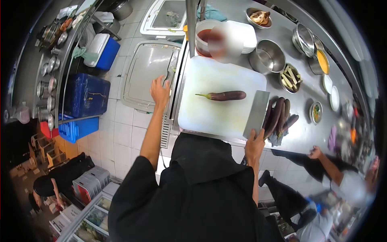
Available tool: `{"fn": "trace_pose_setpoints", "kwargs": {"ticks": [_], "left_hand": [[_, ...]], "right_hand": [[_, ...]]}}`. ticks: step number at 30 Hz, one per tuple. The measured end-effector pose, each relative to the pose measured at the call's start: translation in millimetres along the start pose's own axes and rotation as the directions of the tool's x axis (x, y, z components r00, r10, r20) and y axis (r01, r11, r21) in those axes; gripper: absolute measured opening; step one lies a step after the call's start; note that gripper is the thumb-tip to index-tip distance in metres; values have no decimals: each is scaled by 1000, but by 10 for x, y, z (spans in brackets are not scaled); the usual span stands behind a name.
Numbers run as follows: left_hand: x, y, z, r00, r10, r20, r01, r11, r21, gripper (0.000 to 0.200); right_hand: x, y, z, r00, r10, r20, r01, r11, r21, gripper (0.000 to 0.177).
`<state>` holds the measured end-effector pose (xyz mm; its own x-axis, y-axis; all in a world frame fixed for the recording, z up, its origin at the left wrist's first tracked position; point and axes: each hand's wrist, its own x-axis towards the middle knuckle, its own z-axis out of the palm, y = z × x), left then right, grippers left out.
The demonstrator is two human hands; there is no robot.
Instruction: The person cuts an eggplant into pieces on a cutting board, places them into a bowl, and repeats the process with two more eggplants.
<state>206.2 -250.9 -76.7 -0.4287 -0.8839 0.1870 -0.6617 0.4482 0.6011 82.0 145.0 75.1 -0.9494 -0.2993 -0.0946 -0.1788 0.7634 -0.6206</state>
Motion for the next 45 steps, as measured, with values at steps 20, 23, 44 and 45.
{"fn": "trace_pose_setpoints", "kwargs": {"ticks": [20, 23, 44, 45], "left_hand": [[958, -519, 231, 922, 264, 284, -362, 847, 388, 37], [1189, -497, -536, 967, 245, -74, -198, 899, 390, 30], [939, -607, 364, 982, 83, 167, -124, 960, 250, 74], [942, -618, 484, 972, 52, 230, -123, 943, 308, 78]], "right_hand": [[-68, 268, 259, 969, 226, 100, -221, 973, -61, 43], [-88, 221, 238, 965, 246, 88, -245, 969, -22, 45], [-55, 264, 286, 982, 191, -2, -191, 980, -54, 42], [-58, 212, 283, 974, 226, 17, -226, 973, -44, 43]]}}
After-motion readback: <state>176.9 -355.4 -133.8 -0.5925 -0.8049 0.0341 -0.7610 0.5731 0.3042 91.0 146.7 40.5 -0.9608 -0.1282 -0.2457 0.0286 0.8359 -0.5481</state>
